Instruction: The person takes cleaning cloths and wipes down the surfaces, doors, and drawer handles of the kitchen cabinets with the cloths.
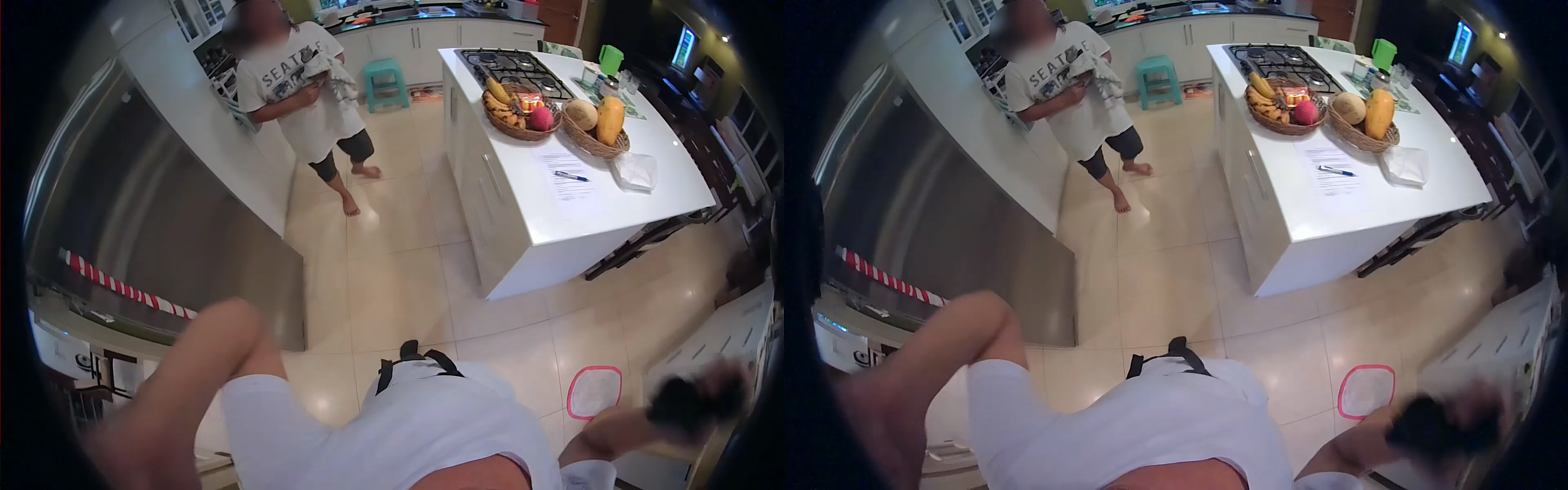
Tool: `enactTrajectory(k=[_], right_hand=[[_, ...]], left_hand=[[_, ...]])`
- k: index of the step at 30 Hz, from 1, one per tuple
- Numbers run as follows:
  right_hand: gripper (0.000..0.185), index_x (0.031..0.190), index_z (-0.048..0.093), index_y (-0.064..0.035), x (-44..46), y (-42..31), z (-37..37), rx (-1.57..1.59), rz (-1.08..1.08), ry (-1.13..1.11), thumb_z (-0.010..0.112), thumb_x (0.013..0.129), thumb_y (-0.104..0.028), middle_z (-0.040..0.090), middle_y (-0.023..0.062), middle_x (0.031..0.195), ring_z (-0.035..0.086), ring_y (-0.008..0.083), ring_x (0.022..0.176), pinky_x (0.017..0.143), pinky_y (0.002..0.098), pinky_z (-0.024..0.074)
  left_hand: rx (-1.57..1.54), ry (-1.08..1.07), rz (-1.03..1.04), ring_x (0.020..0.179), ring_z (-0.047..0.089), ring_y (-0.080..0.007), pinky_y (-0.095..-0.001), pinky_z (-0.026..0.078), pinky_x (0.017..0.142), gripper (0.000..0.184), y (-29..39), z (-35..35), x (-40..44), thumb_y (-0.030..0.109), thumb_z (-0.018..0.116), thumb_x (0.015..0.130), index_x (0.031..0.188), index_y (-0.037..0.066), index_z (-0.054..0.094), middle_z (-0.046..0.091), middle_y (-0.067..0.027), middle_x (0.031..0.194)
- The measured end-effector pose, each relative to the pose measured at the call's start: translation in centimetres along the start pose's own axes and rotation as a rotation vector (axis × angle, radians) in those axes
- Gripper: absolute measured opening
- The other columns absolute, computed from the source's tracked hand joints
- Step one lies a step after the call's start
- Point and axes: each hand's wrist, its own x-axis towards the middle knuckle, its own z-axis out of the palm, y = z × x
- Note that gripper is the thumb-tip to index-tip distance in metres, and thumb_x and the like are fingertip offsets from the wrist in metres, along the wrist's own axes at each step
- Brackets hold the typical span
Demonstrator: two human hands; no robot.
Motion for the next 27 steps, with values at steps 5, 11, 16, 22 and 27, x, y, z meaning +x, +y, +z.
enactTrajectory(k=[5, 11, 16, 22, 27], right_hand=[[0.026, 0.103, 0.06, -0.0037, -11.4, 8.9, -2.2, -0.248, 1.249, -0.234, 0.056, 0.078, -0.009, 0.055, 0.0067, 0.084, 0.053, 0.0103, 0.067, 0.059, 0.0215, 0.0426], [0.01, 0.076, 0.061, -0.0033, -16.5, 6.6, -3.9, -0.32, 1.686, -1.012, 0.069, 0.074, -0.01, 0.055, 0.0015, 0.078, 0.054, 0.0101, 0.075, 0.067, 0.0261, 0.0432], [0.025, 0.098, 0.068, -0.0028, -18.3, 4.7, -4.1, -0.364, 1.705, -1.35, 0.069, 0.076, -0.014, 0.065, 0.0103, 0.091, 0.061, 0.0185, 0.086, 0.079, 0.0281, 0.0478], [0.031, 0.105, 0.066, -0.0031, -19.5, 3.2, -5.3, -0.467, 1.747, -1.288, 0.06, 0.077, -0.017, 0.065, 0.0173, 0.1, 0.062, 0.0314, 0.095, 0.084, 0.0348, 0.0481], [0.028, 0.104, 0.067, -0.0046, -19.2, 3.1, -4.8, -0.49, 1.69, -1.314, 0.055, 0.08, -0.014, 0.064, 0.017, 0.103, 0.062, 0.0338, 0.095, 0.082, 0.0367, 0.0482]], left_hand=[[0.14, -0.128, -1.081, 0.11, 0.054, -0.0379, -0.0432, 0.043, 0.093, 0.081, -2.5, 1.7, -15.7, 0.06, 0.04, 0.091, 0.121, -0.014, 0.046, 0.052, -0.0294, 0.121], [-1.014, -0.646, -1.632, 0.103, 0.057, -0.0215, -0.0327, 0.044, 0.089, 0.019, 2.5, 14.8, -31.5, 0.017, 0.062, 0.089, 0.103, 0.005, 0.067, 0.064, -0.0087, 0.106], [-1.421, -0.863, -1.512, 0.091, 0.059, -0.0196, -0.0316, 0.046, 0.079, 0.022, 5.5, 19.7, -33.4, 0.019, 0.06, 0.09, 0.102, 0.004, 0.069, 0.065, -0.0092, 0.096], [-1.489, -0.885, -1.426, 0.093, 0.058, -0.0205, -0.0325, 0.046, 0.079, 0.025, 6.1, 19.7, -37.7, 0.018, 0.058, 0.091, 0.109, 0.004, 0.067, 0.062, -0.01, 0.101], [-1.53, -0.912, -1.457, 0.097, 0.058, -0.0212, -0.0327, 0.047, 0.082, 0.029, 5.2, 18.8, -37.7, 0.017, 0.059, 0.089, 0.114, 0.004, 0.064, 0.061, -0.0106, 0.104]])
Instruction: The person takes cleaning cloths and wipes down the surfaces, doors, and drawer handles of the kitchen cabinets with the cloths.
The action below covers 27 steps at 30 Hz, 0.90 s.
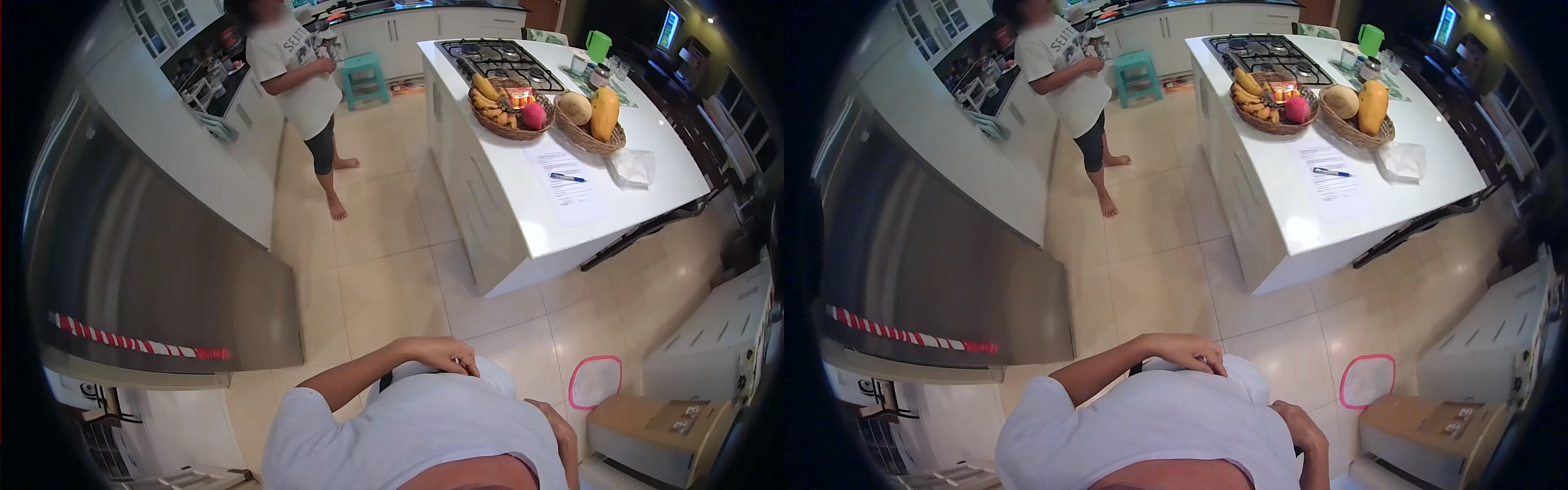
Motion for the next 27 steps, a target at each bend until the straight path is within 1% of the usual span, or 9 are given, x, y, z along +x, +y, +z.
enactTrajectory(k=[3, 6, 9, 12, 15, 18, 20, 23, 27], right_hand=[[0.025, 0.1, 0.068, -0.0064, -0.1, -2.4, 0.0, -0.093, -0.016, 0.05, 0.054, 0.079, -0.011, 0.063, 0.0139, 0.101, 0.062, 0.0312, 0.092, 0.079, 0.036, 0.0489], [0.022, 0.094, 0.068, -0.0066, 0.1, -5.1, 0.5, -0.354, -0.104, 0.198, 0.055, 0.077, -0.011, 0.063, 0.0101, 0.095, 0.063, 0.0273, 0.088, 0.074, 0.035, 0.0498], [0.018, 0.088, 0.066, -0.0067, 2.8, -1.2, 2.2, -0.169, -0.221, 0.3, 0.056, 0.075, -0.013, 0.061, 0.0077, 0.09, 0.063, 0.0253, 0.085, 0.07, 0.034, 0.0506], [0.014, 0.084, 0.065, -0.0078, 3.4, -1.2, 2.2, -0.261, -0.305, 0.315, 0.058, 0.074, -0.015, 0.059, 0.0062, 0.087, 0.063, 0.0248, 0.083, 0.069, 0.0344, 0.051], [0.013, 0.082, 0.065, -0.0096, 4.4, -1.2, 1.9, -0.483, -0.469, 0.361, 0.06, 0.073, -0.017, 0.058, 0.0055, 0.086, 0.061, 0.0245, 0.081, 0.067, 0.035, 0.0506], [0.012, 0.08, 0.065, -0.0105, 6.2, -1.6, 2.7, -0.568, -0.48, 0.433, 0.061, 0.072, -0.019, 0.058, 0.0051, 0.085, 0.059, 0.0235, 0.08, 0.065, 0.0357, 0.0497], [0.012, 0.079, 0.065, -0.0101, 7.2, -2.5, 2.9, -0.58, -0.517, 0.435, 0.061, 0.072, -0.02, 0.057, 0.0053, 0.084, 0.058, 0.0234, 0.08, 0.064, 0.0356, 0.0492], [0.011, 0.077, 0.063, -0.0087, 8.8, -4.9, 2.6, -0.627, -0.604, 0.377, 0.06, 0.073, -0.019, 0.057, 0.0059, 0.084, 0.057, 0.024, 0.08, 0.065, 0.0361, 0.0492], [0.01, 0.076, 0.062, -0.0063, 11.5, -8.5, 2.0, -0.719, -0.798, 0.242, 0.059, 0.075, -0.015, 0.057, 0.007, 0.083, 0.057, 0.0253, 0.08, 0.067, 0.0368, 0.0495]], left_hand=[[-0.034, -0.035, -0.044, 0.1, 0.058, -0.0215, -0.0329, 0.048, 0.083, 0.032, 0.0, -0.4, 0.0, 0.019, 0.06, 0.088, 0.116, 0.004, 0.063, 0.061, -0.0107, 0.105], [-0.008, -0.067, -0.1, 0.1, 0.059, -0.0215, -0.0331, 0.048, 0.084, 0.033, 0.4, -0.8, 0.0, 0.02, 0.061, 0.087, 0.116, 0.004, 0.063, 0.061, -0.011, 0.107], [-0.009, -0.066, -0.128, 0.095, 0.059, -0.0212, -0.0333, 0.048, 0.083, 0.033, -0.1, -0.9, -0.2, 0.021, 0.06, 0.087, 0.114, 0.003, 0.063, 0.063, -0.0108, 0.104], [-0.013, -0.053, -0.176, 0.09, 0.059, -0.0204, -0.0332, 0.047, 0.081, 0.031, -0.1, -0.8, -0.7, 0.021, 0.06, 0.086, 0.112, 0.003, 0.063, 0.064, -0.0103, 0.099], [-0.035, -0.03, -0.251, 0.086, 0.057, -0.0194, -0.033, 0.047, 0.079, 0.031, 0.0, -0.7, -1.3, 0.021, 0.059, 0.086, 0.111, 0.003, 0.062, 0.064, -0.0096, 0.095], [-0.007, -0.001, -0.286, 0.084, 0.057, -0.0176, -0.0318, 0.046, 0.078, 0.03, -0.8, -0.5, -2.2, 0.022, 0.058, 0.086, 0.11, 0.003, 0.061, 0.064, -0.0081, 0.093], [0.007, 0.021, -0.298, 0.081, 0.056, -0.0153, -0.0296, 0.046, 0.074, 0.029, -0.7, -0.6, -3.4, 0.022, 0.058, 0.086, 0.109, 0.005, 0.061, 0.063, -0.0062, 0.089], [-0.003, 0.051, -0.373, 0.087, 0.058, -0.0177, -0.0319, 0.046, 0.08, 0.033, -0.7, -0.3, -5.7, 0.028, 0.058, 0.088, 0.111, 0.004, 0.059, 0.064, -0.0077, 0.095], [-0.056, 0.087, -0.535, 0.087, 0.057, -0.0164, -0.0306, 0.046, 0.08, 0.035, 0.9, 0.1, -9.1, 0.028, 0.06, 0.087, 0.112, 0.005, 0.058, 0.064, -0.0063, 0.096]])
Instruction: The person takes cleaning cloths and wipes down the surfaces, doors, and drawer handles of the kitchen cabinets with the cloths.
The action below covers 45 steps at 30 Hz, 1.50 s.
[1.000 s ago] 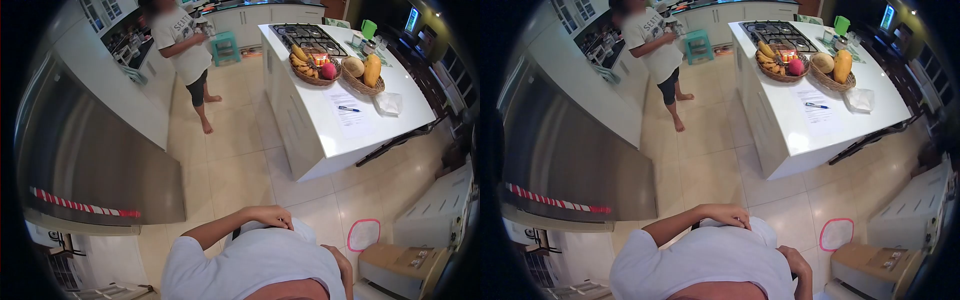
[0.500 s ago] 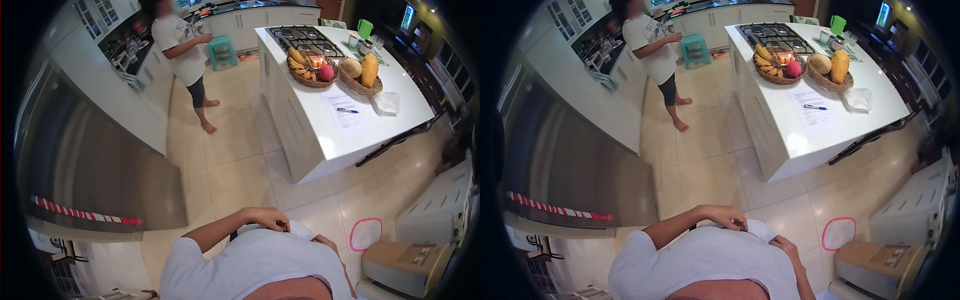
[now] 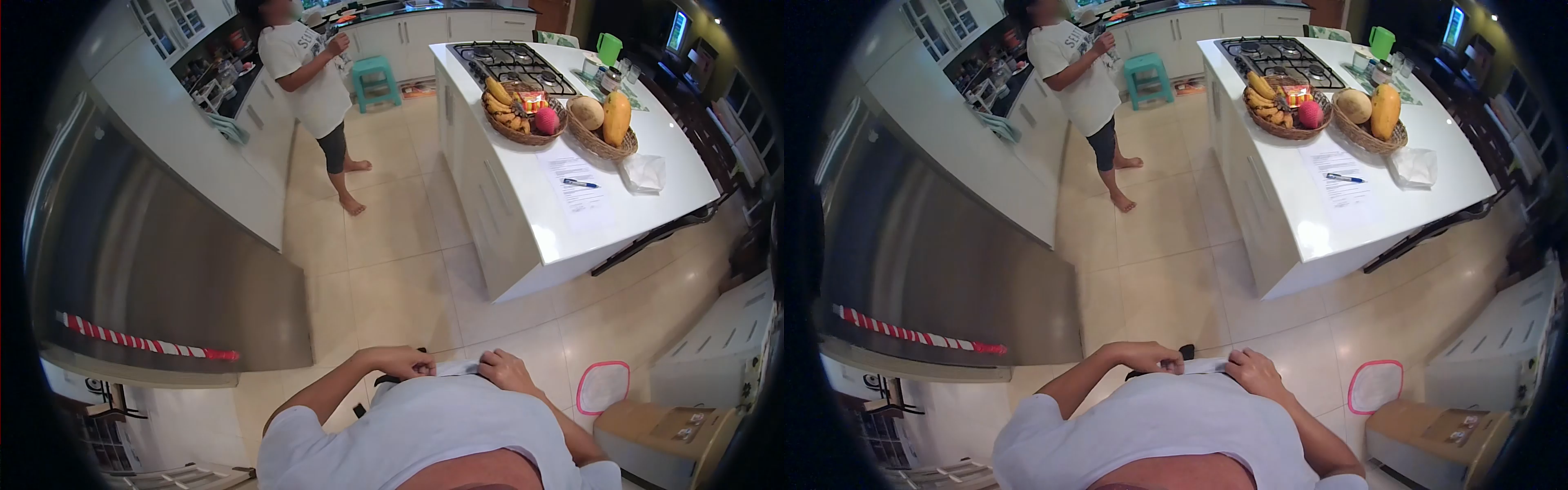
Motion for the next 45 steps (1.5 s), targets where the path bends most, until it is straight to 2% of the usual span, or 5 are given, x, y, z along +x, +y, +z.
enactTrajectory(k=[12, 18, 26, 35, 45], right_hand=[[0.01, 0.073, 0.063, -0.0052, 9.0, -1.5, 1.1, 0.147, -0.485, -0.206, 0.061, 0.074, -0.015, 0.056, 0.0076, 0.084, 0.057, 0.0251, 0.081, 0.073, 0.037, 0.049], [0.01, 0.079, 0.061, -0.0066, 7.4, 1.6, -2.3, 0.163, -0.198, -0.029, 0.066, 0.076, -0.015, 0.056, 0.0094, 0.085, 0.059, 0.0276, 0.083, 0.071, 0.0389, 0.049], [0.012, 0.084, 0.063, -0.0057, -1.2, 6.6, -8.5, 0.018, 0.553, 0.446, 0.07, 0.076, -0.013, 0.059, 0.0102, 0.087, 0.062, 0.0288, 0.077, 0.067, 0.0375, 0.0494], [0.017, 0.087, 0.062, -0.0048, -12.5, 5.5, -9.4, -0.114, 0.915, 0.521, 0.062, 0.081, -0.021, 0.057, 0.0102, 0.087, 0.059, 0.0294, 0.081, 0.071, 0.0386, 0.0468], [0.014, 0.084, 0.065, -0.0028, -17.6, -3.0, -6.8, 0.274, 1.183, 0.27, 0.064, 0.08, -0.017, 0.058, 0.0081, 0.086, 0.059, 0.0243, 0.08, 0.072, 0.0344, 0.0465]], left_hand=[[-0.274, 0.071, -0.146, 0.064, 0.046, -0.008, -0.0254, 0.039, 0.06, 0.031, -5.9, 4.4, -5.0, 0.012, 0.069, 0.071, 0.098, 0.005, 0.057, 0.054, 0.0044, 0.071], [-0.013, -0.014, -0.124, 0.086, 0.059, -0.013, -0.0297, 0.046, 0.08, 0.034, -4.3, 1.7, -3.6, 0.025, 0.065, 0.084, 0.111, 0.006, 0.058, 0.066, -0.0031, 0.094], [0.032, 0.148, 0.21, 0.094, 0.06, -0.0172, -0.0325, 0.047, 0.084, 0.032, 0.9, -1.4, 1.4, 0.027, 0.062, 0.089, 0.113, 0.006, 0.058, 0.064, -0.0086, 0.102], [0.134, 0.069, 0.33, 0.097, 0.061, -0.0229, -0.0351, 0.049, 0.082, 0.031, 8.4, -0.8, 8.5, 0.02, 0.063, 0.087, 0.114, 0.006, 0.06, 0.065, -0.0119, 0.104], [0.336, -0.006, 0.405, 0.098, 0.059, -0.0241, -0.0335, 0.048, 0.085, 0.047, 12.1, 1.6, 11.3, 0.018, 0.074, 0.076, 0.119, 0.008, 0.056, 0.061, -0.0092, 0.101]])
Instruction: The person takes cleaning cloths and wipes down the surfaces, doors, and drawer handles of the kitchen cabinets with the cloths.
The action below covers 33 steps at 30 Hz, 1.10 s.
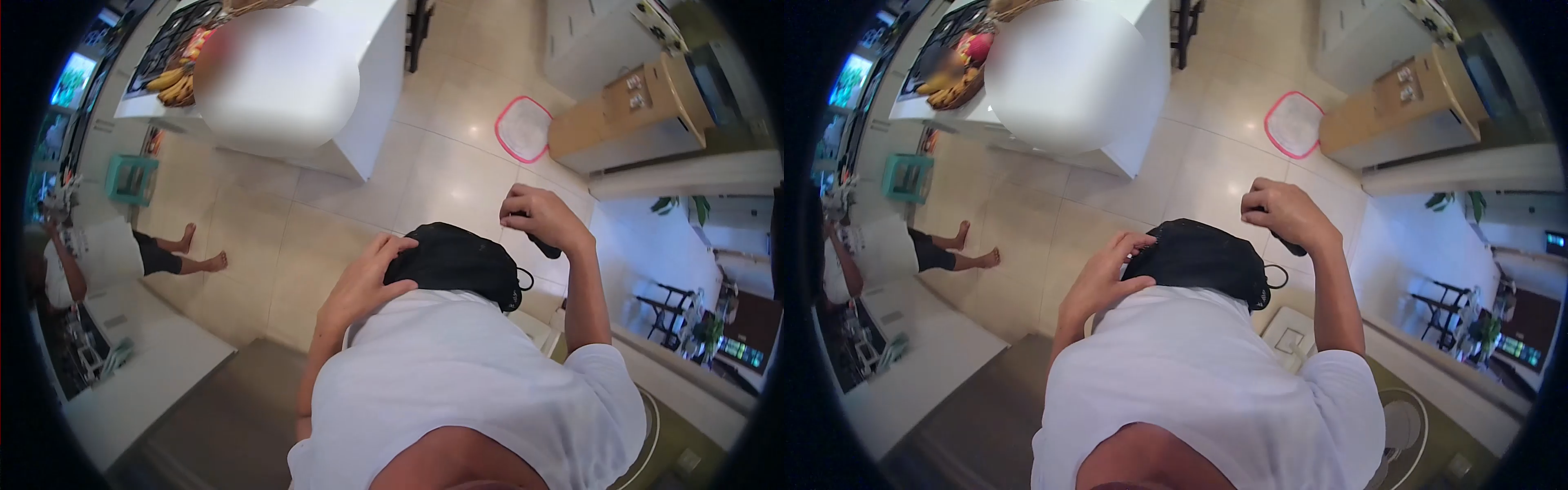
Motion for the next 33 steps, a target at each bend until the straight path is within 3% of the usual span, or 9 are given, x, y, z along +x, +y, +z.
enactTrajectory(k=[4, 8, 11, 13, 14, 15, 20, 27, 33], right_hand=[[0.014, 0.084, 0.069, -0.0079, -3.0, 0.0, 0.0, -0.028, 0.074, -0.227, 0.068, 0.075, -0.019, 0.059, 0.0086, 0.087, 0.059, 0.0252, 0.081, 0.074, 0.0356, 0.0465], [0.016, 0.084, 0.07, -0.0098, -4.0, 0.3, 0.6, 0.021, 0.126, -0.314, 0.069, 0.072, -0.02, 0.06, 0.009, 0.083, 0.06, 0.0267, 0.083, 0.074, 0.0371, 0.0465], [0.026, 0.089, 0.072, -0.0075, -4.7, 0.8, 2.0, -0.088, 0.302, -0.502, 0.073, 0.068, -0.022, 0.066, 0.013, 0.087, 0.063, 0.0293, 0.086, 0.074, 0.0377, 0.048], [0.034, 0.092, 0.072, -0.008, -5.2, 0.2, 2.7, -0.063, 0.385, -0.591, 0.076, 0.065, -0.027, 0.068, 0.0141, 0.09, 0.064, 0.0295, 0.086, 0.078, 0.0377, 0.0489], [0.028, 0.086, 0.072, -0.0085, -5.9, 1.8, 4.0, -0.093, 0.191, -0.498, 0.074, 0.066, -0.029, 0.068, 0.0145, 0.081, 0.064, 0.0306, 0.078, 0.072, 0.0403, 0.0488], [0.028, 0.086, 0.072, -0.0094, -6.0, 1.6, 4.3, -0.112, 0.123, -0.451, 0.075, 0.065, -0.027, 0.066, 0.0141, 0.085, 0.063, 0.0308, 0.082, 0.074, 0.0396, 0.0487], [0.024, 0.082, 0.072, -0.0077, -4.8, -1.5, 4.2, -0.023, 0.117, -0.381, 0.076, 0.06, -0.015, 0.062, 0.011, 0.079, 0.062, 0.0284, 0.075, 0.071, 0.0363, 0.0489], [0.013, 0.073, 0.066, -0.0068, -5.0, -3.5, 4.3, -0.263, -0.213, -0.132, 0.071, 0.062, -0.012, 0.06, 0.0104, 0.075, 0.061, 0.0307, 0.073, 0.066, 0.0406, 0.0488], [0.008, 0.07, 0.067, -0.0076, -3.4, -3.8, 3.8, -0.344, -0.334, -0.152, 0.069, 0.065, -0.013, 0.061, 0.0094, 0.075, 0.062, 0.0291, 0.073, 0.065, 0.0401, 0.049]], left_hand=[[0.129, 0.006, 0.091, 0.089, 0.061, -0.0239, -0.033, 0.05, 0.077, 0.034, -0.2, 0.5, 0.2, 0.013, 0.073, 0.077, 0.107, 0.005, 0.061, 0.06, -0.0087, 0.095], [0.104, 0.036, 0.084, 0.08, 0.061, -0.0248, -0.0333, 0.05, 0.068, 0.019, -1.1, 1.1, -0.2, 0.009, 0.07, 0.079, 0.095, 0.002, 0.062, 0.061, -0.0097, 0.089], [0.046, 0.122, 0.162, 0.079, 0.061, -0.0264, -0.0335, 0.05, 0.067, 0.018, -2.2, 1.7, -0.7, 0.008, 0.07, 0.079, 0.094, 0.002, 0.062, 0.062, -0.0114, 0.085], [0.077, 0.146, 0.203, 0.084, 0.062, -0.029, -0.0355, 0.05, 0.074, 0.016, -2.6, 1.6, -1.3, 0.011, 0.069, 0.08, 0.093, 0.004, 0.062, 0.063, -0.013, 0.088], [0.059, 0.172, 0.205, 0.085, 0.062, -0.0298, -0.0367, 0.049, 0.075, 0.015, -3.1, 1.6, -1.4, 0.013, 0.068, 0.081, 0.092, 0.005, 0.062, 0.063, -0.0129, 0.09], [0.068, 0.191, 0.223, 0.084, 0.061, -0.0303, -0.0375, 0.049, 0.073, 0.015, -2.8, 1.2, -1.7, 0.014, 0.066, 0.083, 0.093, 0.005, 0.061, 0.062, -0.0116, 0.09], [0.133, 0.226, 0.234, 0.082, 0.06, -0.0294, -0.0392, 0.047, 0.069, 0.016, -3.0, -1.0, -3.7, 0.016, 0.064, 0.084, 0.094, 0.006, 0.057, 0.06, -0.0095, 0.088], [0.071, 0.287, 0.147, 0.081, 0.059, -0.0287, -0.0397, 0.046, 0.069, 0.016, -2.4, -1.6, -6.3, 0.018, 0.064, 0.085, 0.093, 0.006, 0.057, 0.06, -0.0102, 0.086], [0.045, 0.349, 0.129, 0.082, 0.059, -0.0295, -0.0395, 0.046, 0.07, 0.017, -3.2, -0.6, -7.1, 0.019, 0.064, 0.085, 0.093, 0.005, 0.058, 0.061, -0.0105, 0.087]])
